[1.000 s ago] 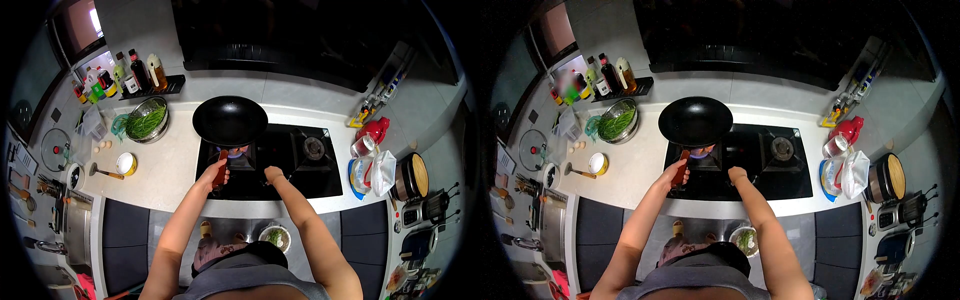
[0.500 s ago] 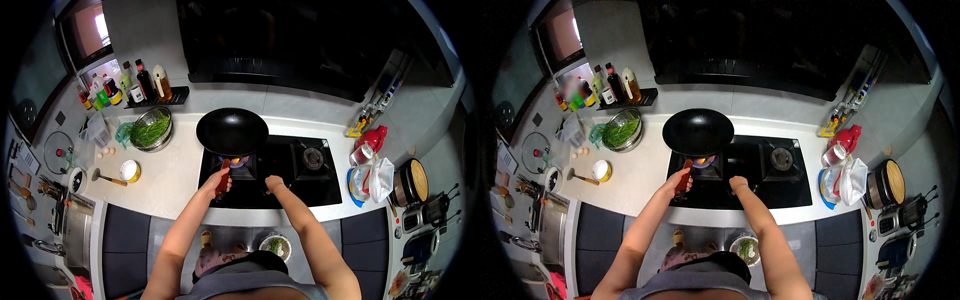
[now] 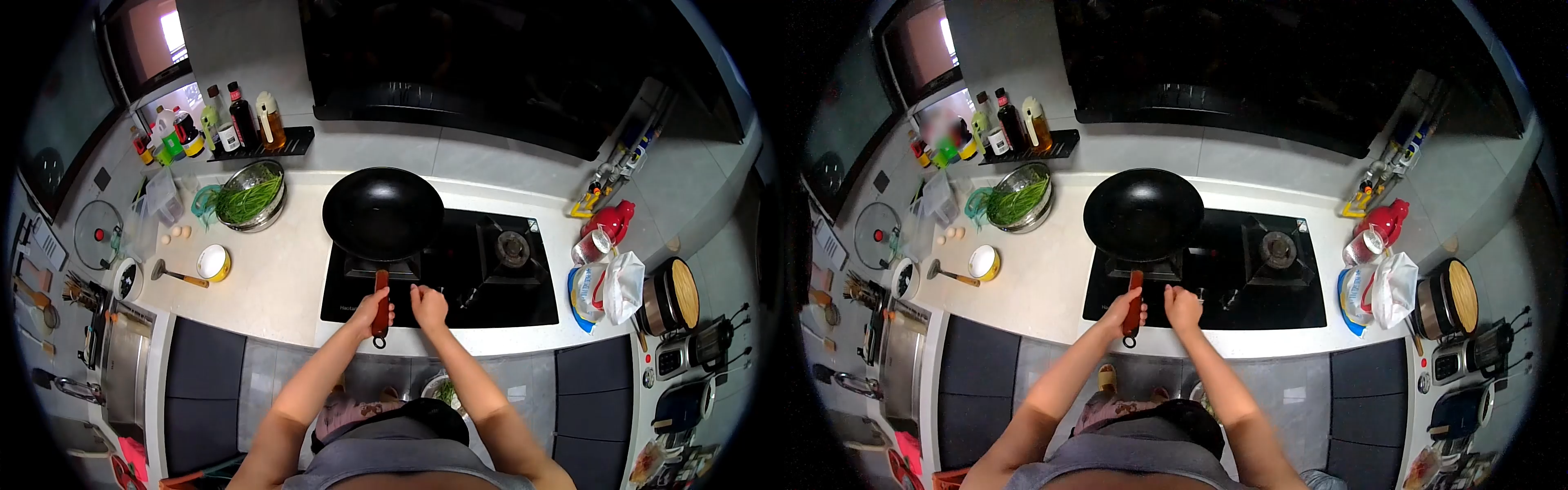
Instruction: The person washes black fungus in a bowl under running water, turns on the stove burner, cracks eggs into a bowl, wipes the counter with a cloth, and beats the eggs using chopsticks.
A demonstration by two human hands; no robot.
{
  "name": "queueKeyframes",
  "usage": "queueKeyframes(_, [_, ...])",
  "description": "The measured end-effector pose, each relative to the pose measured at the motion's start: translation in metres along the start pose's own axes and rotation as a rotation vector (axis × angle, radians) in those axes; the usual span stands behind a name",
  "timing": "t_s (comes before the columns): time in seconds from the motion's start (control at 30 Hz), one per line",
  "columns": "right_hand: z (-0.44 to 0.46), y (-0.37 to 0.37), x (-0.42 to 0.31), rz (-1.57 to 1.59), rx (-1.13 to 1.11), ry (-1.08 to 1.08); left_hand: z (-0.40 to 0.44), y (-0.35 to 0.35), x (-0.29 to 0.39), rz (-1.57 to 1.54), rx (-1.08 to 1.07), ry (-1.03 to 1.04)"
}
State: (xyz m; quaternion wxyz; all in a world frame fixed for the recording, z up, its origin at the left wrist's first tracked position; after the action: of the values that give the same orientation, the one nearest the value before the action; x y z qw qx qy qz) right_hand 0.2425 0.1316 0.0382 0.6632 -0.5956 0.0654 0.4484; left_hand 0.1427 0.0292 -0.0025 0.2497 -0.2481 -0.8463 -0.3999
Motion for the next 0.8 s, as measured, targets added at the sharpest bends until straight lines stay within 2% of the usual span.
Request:
queueKeyframes(0.13, [-0.017,0.003,-0.02,0.093,0.005,0.066,-0.007,-0.004,-0.018,0.016,-0.011,0.02])
queueKeyframes(0.33, [-0.023,-0.008,-0.044,0.111,0.014,0.013,-0.009,0.0,-0.022,0.055,-0.071,0.058])
queueKeyframes(0.43, [-0.022,-0.017,-0.059,0.1,0.063,-0.033,-0.006,-0.002,-0.024,0.094,-0.129,0.032])
queueKeyframes(0.53, [-0.019,-0.026,-0.09,0.066,0.179,-0.207,-0.007,-0.011,-0.018,0.176,-0.135,-0.061])
queueKeyframes(0.6, [-0.017,-0.016,-0.113,0.006,0.106,-0.266,-0.008,-0.031,-0.013,0.285,-0.129,-0.129])
queueKeyframes(0.63, [-0.017,-0.01,-0.127,-0.002,0.07,-0.303,-0.017,-0.04,-0.001,0.346,-0.042,-0.007])
queueKeyframes(0.73, [-0.021,0.029,-0.17,-0.07,-0.085,-0.395,-0.027,-0.096,0.023,0.312,0.176,0.149])
queueKeyframes(0.8, [-0.029,0.061,-0.204,-0.114,-0.195,-0.45,-0.043,-0.137,0.034,0.253,0.22,0.169])
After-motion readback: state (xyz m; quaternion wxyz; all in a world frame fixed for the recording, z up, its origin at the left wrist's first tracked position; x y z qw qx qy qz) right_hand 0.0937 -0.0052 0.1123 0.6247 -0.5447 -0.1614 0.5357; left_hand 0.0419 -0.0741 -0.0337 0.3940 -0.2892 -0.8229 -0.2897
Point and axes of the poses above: each hand's wrist, its own z-axis towards the middle knuckle, its own y-axis out of the palm, x = y × z, the point moved 7 cm from there along z, towards the middle knuckle
